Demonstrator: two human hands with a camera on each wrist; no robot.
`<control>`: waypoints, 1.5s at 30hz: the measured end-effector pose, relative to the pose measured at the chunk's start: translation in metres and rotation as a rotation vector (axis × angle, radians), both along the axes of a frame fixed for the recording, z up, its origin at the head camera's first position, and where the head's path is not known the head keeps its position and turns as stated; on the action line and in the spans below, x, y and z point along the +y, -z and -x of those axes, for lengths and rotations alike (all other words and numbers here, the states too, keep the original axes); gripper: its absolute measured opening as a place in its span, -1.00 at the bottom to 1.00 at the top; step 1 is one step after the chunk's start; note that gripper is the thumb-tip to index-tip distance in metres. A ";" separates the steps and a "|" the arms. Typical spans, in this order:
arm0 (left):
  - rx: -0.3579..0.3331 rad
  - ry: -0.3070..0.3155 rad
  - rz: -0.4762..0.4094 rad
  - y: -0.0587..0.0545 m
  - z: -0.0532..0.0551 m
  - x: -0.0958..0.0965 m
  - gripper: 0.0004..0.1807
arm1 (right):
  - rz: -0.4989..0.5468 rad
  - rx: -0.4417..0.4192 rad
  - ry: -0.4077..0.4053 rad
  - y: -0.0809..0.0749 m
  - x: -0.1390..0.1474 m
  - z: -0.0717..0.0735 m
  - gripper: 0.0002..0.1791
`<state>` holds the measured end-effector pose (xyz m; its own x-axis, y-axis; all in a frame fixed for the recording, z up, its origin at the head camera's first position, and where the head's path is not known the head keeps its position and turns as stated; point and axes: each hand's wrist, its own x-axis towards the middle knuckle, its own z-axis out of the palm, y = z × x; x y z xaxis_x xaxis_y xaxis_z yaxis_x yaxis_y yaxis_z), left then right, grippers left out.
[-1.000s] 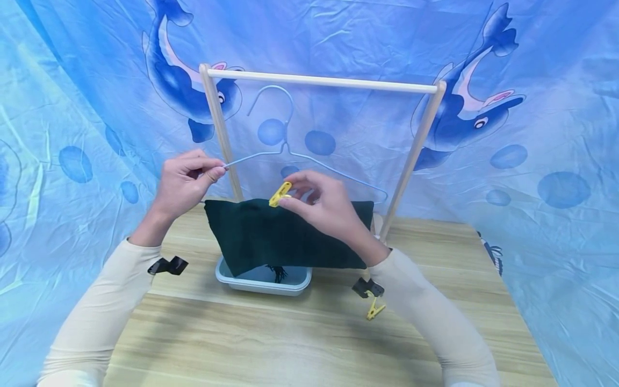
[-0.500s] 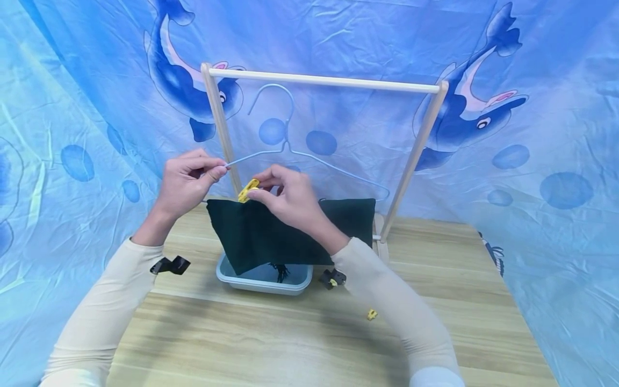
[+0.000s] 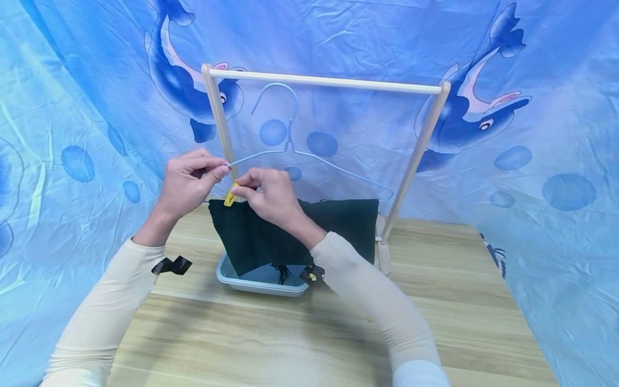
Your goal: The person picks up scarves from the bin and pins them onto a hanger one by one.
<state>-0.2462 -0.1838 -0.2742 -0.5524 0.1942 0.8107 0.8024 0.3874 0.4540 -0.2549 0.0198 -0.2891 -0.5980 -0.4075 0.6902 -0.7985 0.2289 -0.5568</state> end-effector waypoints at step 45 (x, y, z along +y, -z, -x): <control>-0.001 -0.008 0.007 0.003 -0.003 -0.007 -0.92 | -0.055 -0.059 -0.028 -0.006 0.032 -0.013 -0.68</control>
<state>-0.2432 -0.1903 -0.2777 -0.5545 0.1958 0.8088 0.7990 0.3970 0.4517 -0.2419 0.0516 -0.2832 -0.6246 -0.4610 0.6303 -0.7713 0.2381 -0.5902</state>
